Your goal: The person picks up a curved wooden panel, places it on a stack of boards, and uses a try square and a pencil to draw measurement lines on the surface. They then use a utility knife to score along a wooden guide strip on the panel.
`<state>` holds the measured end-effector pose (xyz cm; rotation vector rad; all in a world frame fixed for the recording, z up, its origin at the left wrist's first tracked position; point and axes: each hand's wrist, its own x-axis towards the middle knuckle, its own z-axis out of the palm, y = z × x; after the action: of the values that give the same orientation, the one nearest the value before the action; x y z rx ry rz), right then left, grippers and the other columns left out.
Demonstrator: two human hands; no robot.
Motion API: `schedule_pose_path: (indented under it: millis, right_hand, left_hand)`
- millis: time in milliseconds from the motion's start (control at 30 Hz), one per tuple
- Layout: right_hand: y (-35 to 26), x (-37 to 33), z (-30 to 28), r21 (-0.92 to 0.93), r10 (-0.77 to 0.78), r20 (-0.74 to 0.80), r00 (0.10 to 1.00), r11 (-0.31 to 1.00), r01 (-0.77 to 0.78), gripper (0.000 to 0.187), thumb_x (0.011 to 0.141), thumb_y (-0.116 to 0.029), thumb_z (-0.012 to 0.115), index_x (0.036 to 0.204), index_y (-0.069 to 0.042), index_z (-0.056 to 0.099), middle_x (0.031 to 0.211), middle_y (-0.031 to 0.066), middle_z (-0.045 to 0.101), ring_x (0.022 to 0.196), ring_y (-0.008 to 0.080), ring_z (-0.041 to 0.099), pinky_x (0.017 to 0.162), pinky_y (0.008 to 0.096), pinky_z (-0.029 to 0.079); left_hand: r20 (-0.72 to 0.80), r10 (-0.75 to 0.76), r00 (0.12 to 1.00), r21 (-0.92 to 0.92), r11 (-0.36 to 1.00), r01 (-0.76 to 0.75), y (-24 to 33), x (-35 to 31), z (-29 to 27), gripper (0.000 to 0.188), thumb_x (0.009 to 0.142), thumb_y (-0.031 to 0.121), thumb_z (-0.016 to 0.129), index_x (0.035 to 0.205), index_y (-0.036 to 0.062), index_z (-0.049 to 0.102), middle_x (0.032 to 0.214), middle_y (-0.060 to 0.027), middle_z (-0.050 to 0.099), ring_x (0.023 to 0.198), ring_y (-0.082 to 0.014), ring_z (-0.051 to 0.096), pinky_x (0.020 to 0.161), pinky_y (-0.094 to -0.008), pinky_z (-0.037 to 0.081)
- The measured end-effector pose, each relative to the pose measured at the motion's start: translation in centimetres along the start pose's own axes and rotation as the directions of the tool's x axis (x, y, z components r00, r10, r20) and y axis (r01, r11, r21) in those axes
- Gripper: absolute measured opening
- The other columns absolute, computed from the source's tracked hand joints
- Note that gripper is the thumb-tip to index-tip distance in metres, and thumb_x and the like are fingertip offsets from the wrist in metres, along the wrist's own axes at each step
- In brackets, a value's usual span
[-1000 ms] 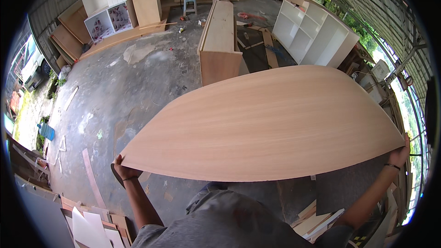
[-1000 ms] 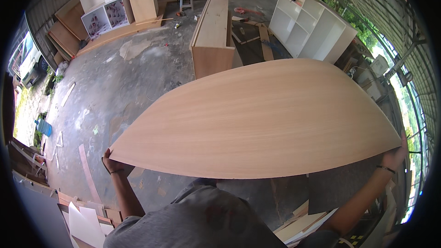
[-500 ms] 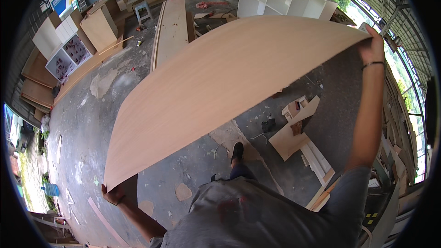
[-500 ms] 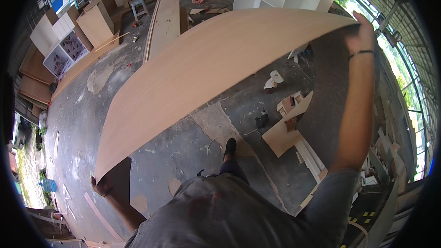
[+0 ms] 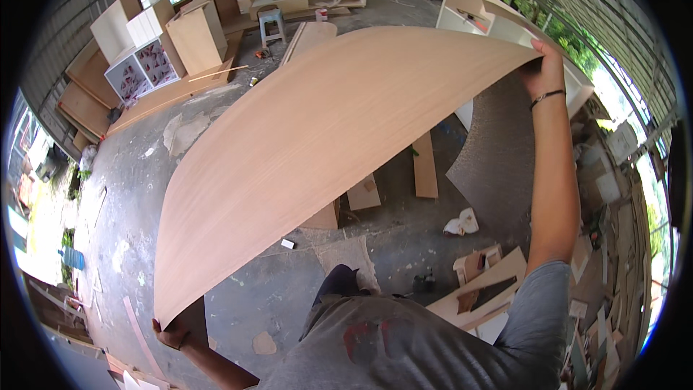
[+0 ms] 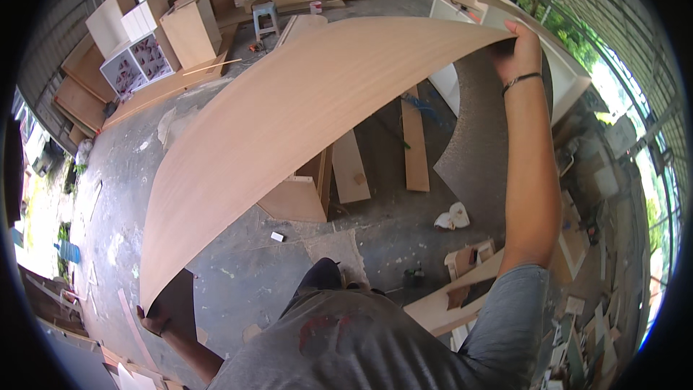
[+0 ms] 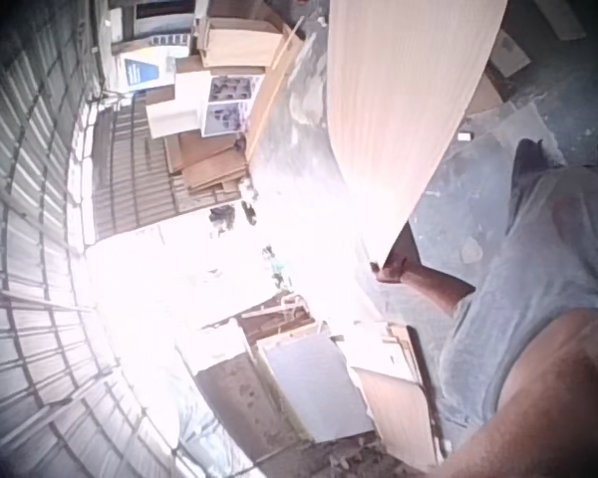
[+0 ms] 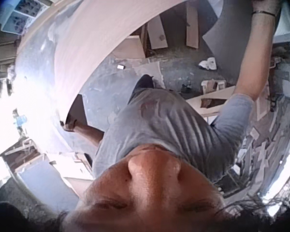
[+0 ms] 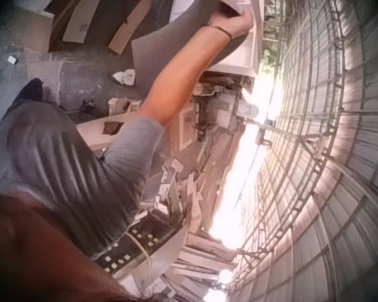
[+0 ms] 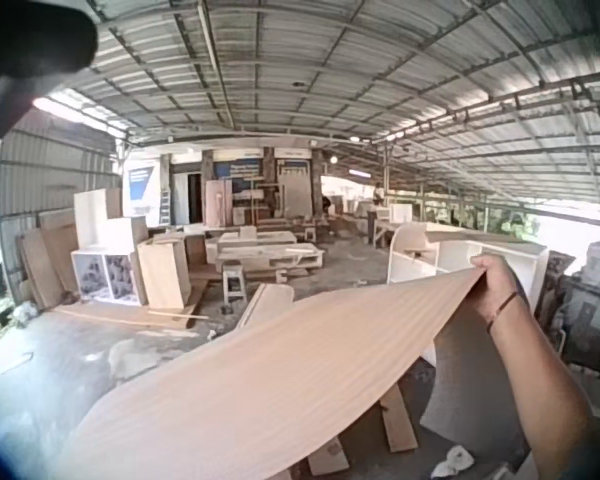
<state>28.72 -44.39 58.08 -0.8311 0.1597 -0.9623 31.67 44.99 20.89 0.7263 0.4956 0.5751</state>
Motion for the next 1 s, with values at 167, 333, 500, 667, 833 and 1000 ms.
schedule_pose_path:
  millis: [167, 333, 500, 667, 833, 1000]
  right_hand:
    - [7.8, 11.0, -0.2, -0.061, 0.106, 0.117, 0.988, 0.993, -0.099, 0.039, 0.077, -0.007, 0.049, 0.113, 0.006, 0.046, 0.109, 0.0173, 0.053, 0.104, 0.0315, 0.051, 0.094, 0.0427, 0.04]
    - [14.5, 21.7, 0.0, -0.11, 0.098, 0.097, 0.99, 0.99, -0.087, 0.041, 0.081, -0.012, 0.048, 0.116, 0.007, 0.043, 0.11, 0.0187, 0.052, 0.104, 0.0314, 0.051, 0.094, 0.0423, 0.039]
    - [20.3, 32.6, -0.5, -0.11, 0.207, -0.04, 0.978, 0.971, -0.21, 0.036, 0.081, -0.016, 0.05, 0.109, 0.007, 0.043, 0.104, 0.0189, 0.053, 0.099, 0.0323, 0.052, 0.09, 0.0433, 0.042]
    - [27.6, 44.5, -2.9, -0.136, 0.343, -0.011, 0.939, 0.93, -0.341, 0.031, 0.08, -0.018, 0.051, 0.1, 0.005, 0.044, 0.096, 0.0187, 0.053, 0.09, 0.0325, 0.055, 0.084, 0.0447, 0.045]
    - [36.1, 56.1, -4.6, -0.16, 0.479, 0.037, 0.877, 0.869, -0.468, 0.03, 0.078, -0.016, 0.052, 0.099, 0.004, 0.044, 0.095, 0.0177, 0.053, 0.088, 0.0322, 0.056, 0.081, 0.0466, 0.047]
    - [43.1, 68.2, -4.9, -0.085, 0.488, -0.027, 0.872, 0.868, -0.488, 0.024, 0.076, -0.012, 0.053, 0.098, -0.003, 0.049, 0.093, 0.0126, 0.053, 0.085, 0.0297, 0.055, 0.079, 0.0479, 0.047]
  left_hand:
    - [-0.069, 0.012, 0.998, 0.002, 1.0, -0.012, -5.7, -1.5, 4.1, 0.049, 0.089, 0.034, 0.042, 0.105, -0.0096, 0.055, 0.104, -0.0221, 0.059, 0.095, -0.0314, 0.056, 0.089, -0.0429, 0.042]
    - [-0.137, 0.358, 0.923, 0.365, 0.885, -0.289, -13.6, -2.2, 10.4, 0.046, 0.089, 0.033, 0.044, 0.105, -0.0084, 0.056, 0.103, -0.022, 0.059, 0.094, -0.0313, 0.056, 0.088, -0.0423, 0.043]
    - [-0.001, -0.055, 0.999, -0.114, 0.992, 0.054, -16.5, -2.7, 16.4, 0.047, 0.089, 0.034, 0.044, 0.106, -0.0086, 0.055, 0.104, -0.0192, 0.06, 0.098, -0.0309, 0.055, 0.09, -0.0417, 0.041]
    - [-0.241, 0.142, 0.96, 0.055, 0.99, -0.132, -21.2, -6.1, 22.7, 0.049, 0.09, 0.034, 0.037, 0.111, -0.0068, 0.054, 0.109, -0.0184, 0.058, 0.1, -0.0296, 0.055, 0.089, -0.0421, 0.043]
    - [-0.398, 0.343, 0.851, 0.203, 0.938, -0.283, -27.0, -12.6, 29.4, 0.049, 0.088, 0.035, 0.038, 0.109, -0.0059, 0.054, 0.11, -0.0183, 0.058, 0.1, -0.0325, 0.055, 0.086, -0.0476, 0.045]
    - [-0.411, 0.241, 0.879, -0.08, 0.951, -0.298, -34.4, -16.8, 38.0, 0.046, 0.086, 0.034, 0.047, 0.11, -0.0047, 0.052, 0.107, -0.0206, 0.058, 0.097, -0.0304, 0.055, 0.09, -0.0417, 0.041]
